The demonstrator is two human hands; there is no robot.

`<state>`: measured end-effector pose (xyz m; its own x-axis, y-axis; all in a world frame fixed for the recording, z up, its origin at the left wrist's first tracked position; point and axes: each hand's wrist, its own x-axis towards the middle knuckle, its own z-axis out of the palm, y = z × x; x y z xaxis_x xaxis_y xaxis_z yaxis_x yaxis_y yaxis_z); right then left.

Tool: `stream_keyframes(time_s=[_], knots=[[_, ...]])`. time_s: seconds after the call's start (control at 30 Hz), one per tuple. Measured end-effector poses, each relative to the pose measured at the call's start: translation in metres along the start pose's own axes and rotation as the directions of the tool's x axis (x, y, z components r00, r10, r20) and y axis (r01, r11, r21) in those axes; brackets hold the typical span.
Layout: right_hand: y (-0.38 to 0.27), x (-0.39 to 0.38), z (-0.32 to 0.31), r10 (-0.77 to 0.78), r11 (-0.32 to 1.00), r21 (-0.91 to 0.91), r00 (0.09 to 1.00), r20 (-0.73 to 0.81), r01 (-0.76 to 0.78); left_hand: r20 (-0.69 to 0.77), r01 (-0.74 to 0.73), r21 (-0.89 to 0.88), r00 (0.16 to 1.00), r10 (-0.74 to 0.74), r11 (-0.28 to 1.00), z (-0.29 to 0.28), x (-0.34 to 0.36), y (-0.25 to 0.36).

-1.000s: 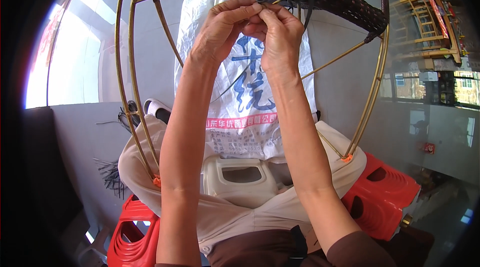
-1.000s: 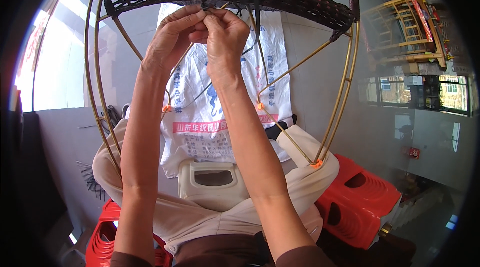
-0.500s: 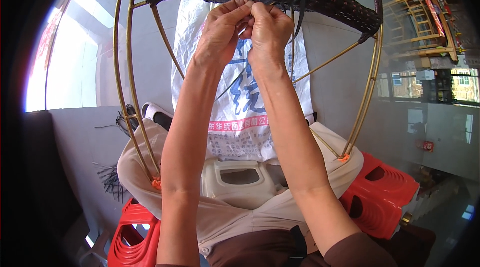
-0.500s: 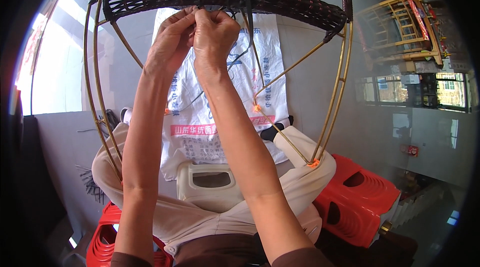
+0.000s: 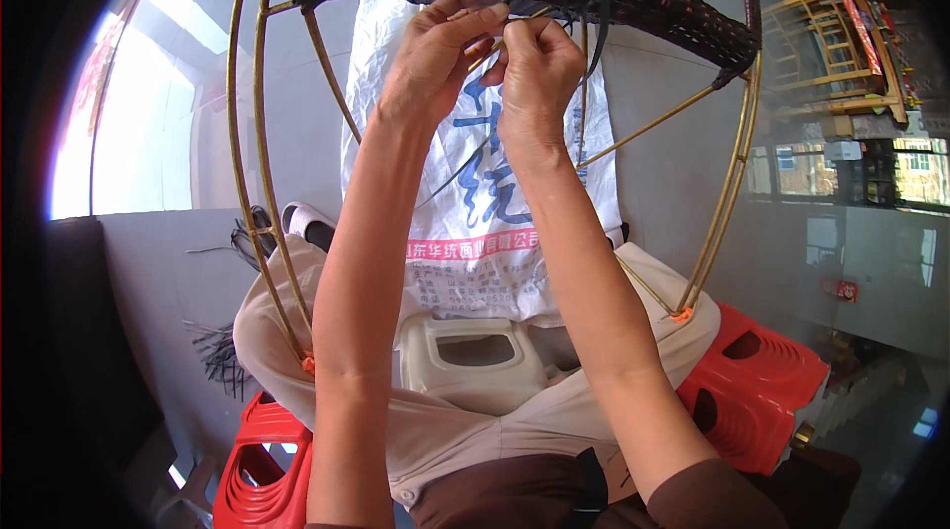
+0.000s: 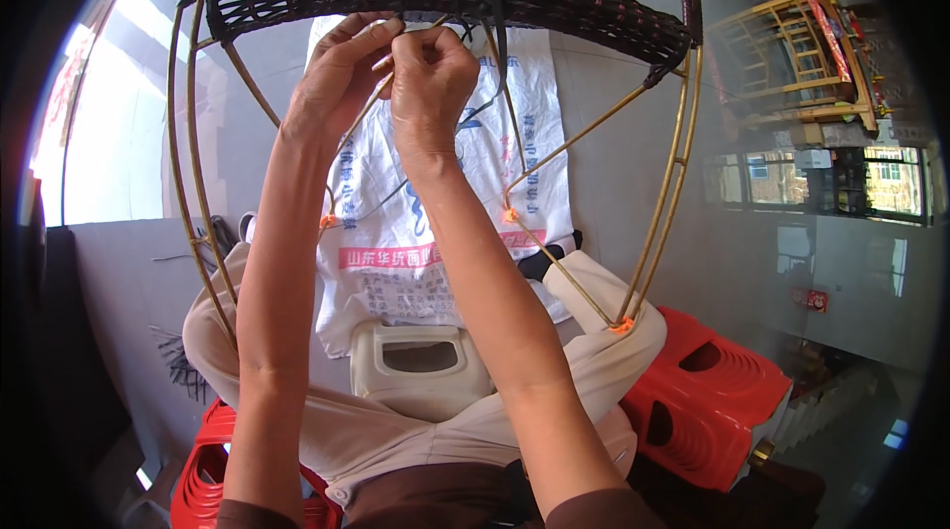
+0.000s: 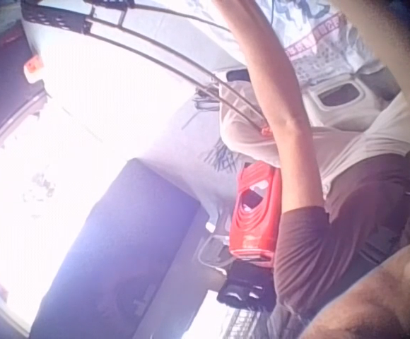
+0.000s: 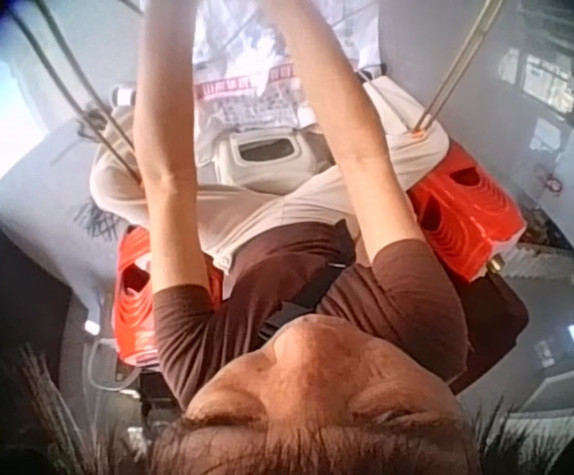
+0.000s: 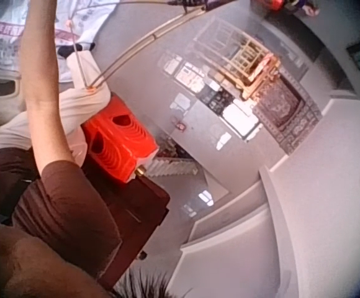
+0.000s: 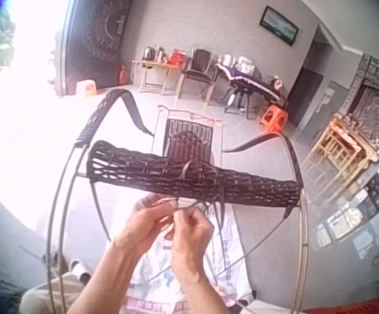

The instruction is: The person weaves a black strap through the backrest of a chair with a gold frame and secures it using pliers.

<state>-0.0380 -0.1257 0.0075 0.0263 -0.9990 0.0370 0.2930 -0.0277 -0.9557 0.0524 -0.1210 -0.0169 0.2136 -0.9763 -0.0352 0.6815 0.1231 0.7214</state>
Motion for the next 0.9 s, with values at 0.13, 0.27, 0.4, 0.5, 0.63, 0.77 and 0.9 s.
stream_keyframes(time_s=[0.13, 0.27, 0.4, 0.5, 0.63, 0.77, 0.9], knots=[[0.002, 0.003, -0.005, -0.075, 0.996, -0.041, 0.995, 0.064, 0.078, 0.003, 0.040, 0.082, 0.999, -0.040, 0.996, -0.009, -0.005, -0.002], [0.002, 0.006, -0.009, -0.138, 0.959, -0.237, 0.987, 0.084, 0.154, -0.051, 0.019, 0.040, 0.999, -0.017, 0.999, 0.006, -0.010, -0.002], [-0.001, 0.007, -0.004, -0.259, 0.885, -0.385, 0.964, 0.058, 0.261, -0.116, -0.016, 0.032, 0.993, 0.020, 0.999, 0.010, -0.009, -0.006], [-0.002, 0.003, 0.000, -0.237, 0.879, -0.416, 0.971, 0.042, 0.232, -0.151, 0.073, -0.076, 0.985, -0.084, 0.994, 0.007, -0.004, -0.006], [0.011, 0.004, -0.002, -0.223, 0.914, -0.345, 0.975, 0.017, 0.215, -0.129, 0.159, -0.074, 0.977, -0.168, 0.984, 0.003, 0.005, -0.003], [0.008, -0.002, -0.006, -0.141, 0.927, -0.346, 0.989, 0.043, 0.147, -0.070, 0.144, 0.021, 0.987, -0.142, 0.989, 0.001, 0.006, 0.005], [0.000, -0.006, -0.013, -0.044, 0.952, -0.293, 0.987, 0.153, 0.088, -0.038, 0.111, 0.215, 0.994, -0.105, 0.970, -0.005, 0.003, 0.010]])
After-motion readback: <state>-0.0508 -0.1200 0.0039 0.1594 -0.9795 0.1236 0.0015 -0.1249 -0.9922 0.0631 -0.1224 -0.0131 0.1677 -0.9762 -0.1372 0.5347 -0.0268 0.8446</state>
